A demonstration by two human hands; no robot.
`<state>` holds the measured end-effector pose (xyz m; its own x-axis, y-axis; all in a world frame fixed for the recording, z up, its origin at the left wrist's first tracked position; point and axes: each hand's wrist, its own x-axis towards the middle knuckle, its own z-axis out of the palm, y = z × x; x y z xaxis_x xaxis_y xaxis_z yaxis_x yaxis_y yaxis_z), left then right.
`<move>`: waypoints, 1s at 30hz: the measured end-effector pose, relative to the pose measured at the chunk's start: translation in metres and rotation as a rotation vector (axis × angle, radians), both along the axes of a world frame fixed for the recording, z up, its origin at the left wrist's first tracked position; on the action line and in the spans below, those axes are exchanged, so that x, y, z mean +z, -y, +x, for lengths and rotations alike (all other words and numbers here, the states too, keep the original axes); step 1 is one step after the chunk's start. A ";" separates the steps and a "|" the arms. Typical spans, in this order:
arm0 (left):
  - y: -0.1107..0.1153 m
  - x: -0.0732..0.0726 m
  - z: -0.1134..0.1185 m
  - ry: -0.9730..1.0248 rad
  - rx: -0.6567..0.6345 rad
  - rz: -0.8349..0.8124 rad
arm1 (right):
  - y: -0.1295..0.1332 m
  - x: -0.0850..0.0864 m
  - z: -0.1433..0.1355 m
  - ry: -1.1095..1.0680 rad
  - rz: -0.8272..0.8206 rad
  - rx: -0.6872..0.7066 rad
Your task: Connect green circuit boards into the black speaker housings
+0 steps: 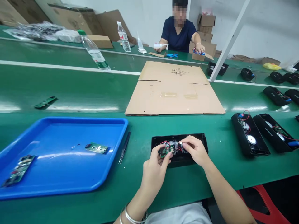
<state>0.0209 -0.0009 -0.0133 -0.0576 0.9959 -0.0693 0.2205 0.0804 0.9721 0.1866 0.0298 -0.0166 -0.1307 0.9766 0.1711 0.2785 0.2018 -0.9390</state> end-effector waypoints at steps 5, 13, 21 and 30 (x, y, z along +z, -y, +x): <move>-0.002 -0.001 0.006 0.003 0.046 -0.029 | 0.005 0.002 -0.006 0.261 0.312 0.119; -0.010 0.009 0.002 0.040 0.005 -0.067 | 0.001 -0.003 -0.011 0.578 0.551 0.131; -0.015 0.015 -0.004 0.043 -0.056 -0.135 | 0.002 0.001 -0.010 0.701 0.528 0.174; -0.018 0.013 -0.005 -0.162 -0.119 -0.031 | 0.002 0.001 -0.012 0.717 0.540 0.173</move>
<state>0.0155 0.0168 -0.0003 0.0471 0.9939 -0.0994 0.3831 0.0739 0.9207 0.1748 0.0276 -0.0157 -0.5190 0.7444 0.4202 0.6836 0.6566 -0.3188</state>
